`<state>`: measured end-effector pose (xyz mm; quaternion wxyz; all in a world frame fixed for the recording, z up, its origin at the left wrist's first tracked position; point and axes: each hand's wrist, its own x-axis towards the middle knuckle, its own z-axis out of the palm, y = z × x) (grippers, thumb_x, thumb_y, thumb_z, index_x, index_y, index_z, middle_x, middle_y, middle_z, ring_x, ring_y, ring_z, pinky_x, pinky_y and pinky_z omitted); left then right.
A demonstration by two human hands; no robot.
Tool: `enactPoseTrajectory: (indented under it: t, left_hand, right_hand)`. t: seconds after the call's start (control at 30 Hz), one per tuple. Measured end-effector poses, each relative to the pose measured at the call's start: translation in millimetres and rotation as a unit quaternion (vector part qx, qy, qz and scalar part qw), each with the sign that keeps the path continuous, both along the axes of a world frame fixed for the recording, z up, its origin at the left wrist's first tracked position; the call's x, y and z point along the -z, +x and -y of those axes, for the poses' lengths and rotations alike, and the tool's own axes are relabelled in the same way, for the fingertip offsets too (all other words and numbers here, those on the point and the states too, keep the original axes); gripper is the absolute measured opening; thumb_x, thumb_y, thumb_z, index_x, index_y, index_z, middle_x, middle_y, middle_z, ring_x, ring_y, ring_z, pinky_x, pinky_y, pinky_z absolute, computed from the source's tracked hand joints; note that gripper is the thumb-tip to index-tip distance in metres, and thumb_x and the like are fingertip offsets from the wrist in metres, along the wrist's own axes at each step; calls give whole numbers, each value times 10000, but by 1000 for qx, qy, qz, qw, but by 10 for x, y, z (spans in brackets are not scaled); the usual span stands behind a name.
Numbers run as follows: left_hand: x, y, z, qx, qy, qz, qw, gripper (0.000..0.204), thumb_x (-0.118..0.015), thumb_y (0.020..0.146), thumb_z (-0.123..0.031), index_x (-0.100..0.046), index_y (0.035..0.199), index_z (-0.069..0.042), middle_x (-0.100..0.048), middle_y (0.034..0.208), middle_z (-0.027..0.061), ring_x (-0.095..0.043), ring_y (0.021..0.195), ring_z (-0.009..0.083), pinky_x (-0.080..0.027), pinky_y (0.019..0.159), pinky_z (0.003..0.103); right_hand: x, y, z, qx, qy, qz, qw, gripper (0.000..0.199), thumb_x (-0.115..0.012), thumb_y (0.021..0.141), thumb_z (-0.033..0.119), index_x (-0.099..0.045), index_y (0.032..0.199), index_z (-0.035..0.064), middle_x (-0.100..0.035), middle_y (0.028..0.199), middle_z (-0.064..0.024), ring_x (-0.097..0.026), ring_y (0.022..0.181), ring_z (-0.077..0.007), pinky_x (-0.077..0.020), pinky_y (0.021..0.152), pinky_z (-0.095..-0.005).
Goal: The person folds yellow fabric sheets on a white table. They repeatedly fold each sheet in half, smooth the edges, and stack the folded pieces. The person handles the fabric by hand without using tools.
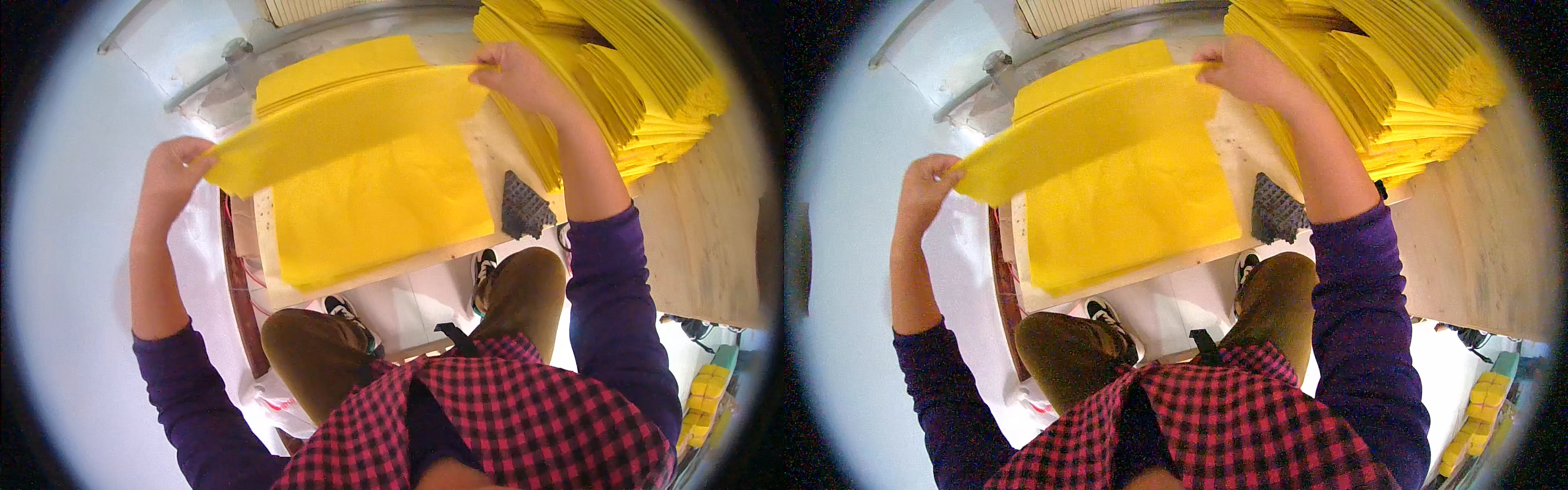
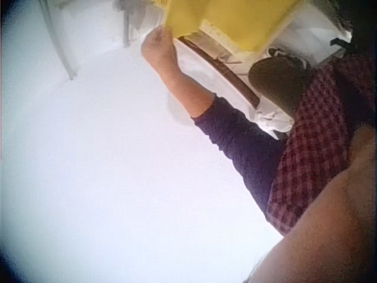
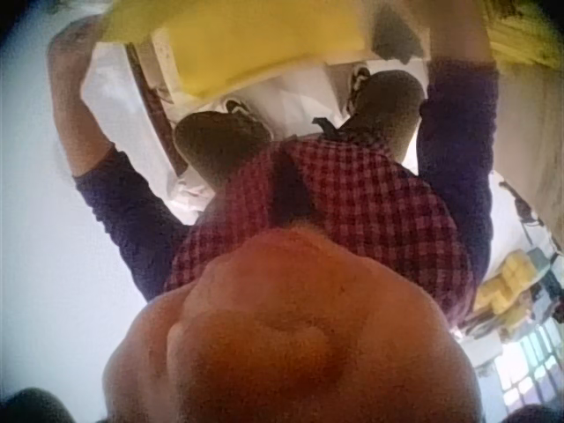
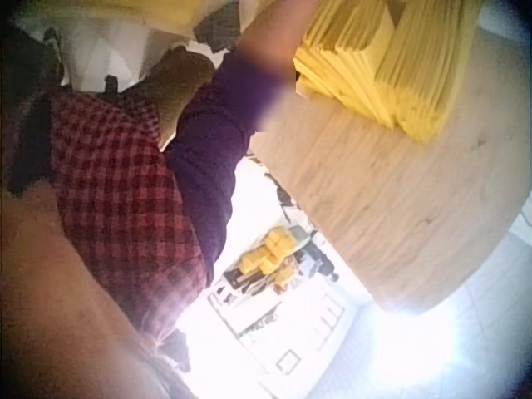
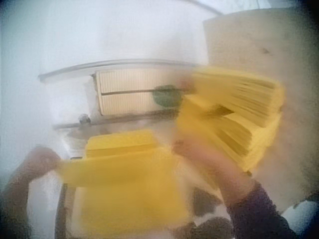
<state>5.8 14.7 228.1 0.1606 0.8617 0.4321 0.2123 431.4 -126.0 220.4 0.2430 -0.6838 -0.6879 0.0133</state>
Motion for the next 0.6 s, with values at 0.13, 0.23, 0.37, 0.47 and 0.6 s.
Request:
enactPoseTrajectory:
  t: [0.13,0.23,0.37,0.47,0.6]
  left_hand:
    - [-190,146,-259,-40,139,-51,988,201,-620,801,-122,-675,909,39,-674,799,128,-635,725,222,-493,715,345]
    - [-223,333,-485,-39,169,-47,984,215,-592,826,-140,-679,926,29,-680,804,125,-643,655,202,-503,617,313]
    - [-200,553,-861,-83,54,38,994,216,-581,841,-125,-670,966,27,-681,811,119,-636,585,169,-502,529,264]
    - [-65,675,-1210,-79,30,113,990,225,-582,851,-125,-660,993,30,-683,823,119,-631,573,154,-503,519,253]
    - [154,814,-1708,-77,-8,201,977,226,-592,857,-141,-668,1006,10,-686,837,105,-644,638,139,-505,581,243]
  right_hand:
    - [11,179,-462,51,66,37,996,214,-651,788,176,-636,937,23,-665,879,-126,-628,803,-245,-489,709,-347]
    - [172,303,-860,94,127,7,987,182,-632,745,198,-640,830,36,-643,778,-170,-616,725,-290,-486,663,-394]
    - [235,490,-1290,110,170,-51,978,142,-621,746,154,-643,819,35,-640,757,-170,-610,714,-293,-484,655,-401]
    - [271,632,-1553,136,153,-114,972,135,-620,752,141,-640,829,32,-640,766,-176,-615,729,-302,-486,662,-409]
    - [403,773,-1919,131,292,-16,947,174,-622,771,160,-638,883,29,-648,821,-179,-624,759,-312,-489,673,-415]
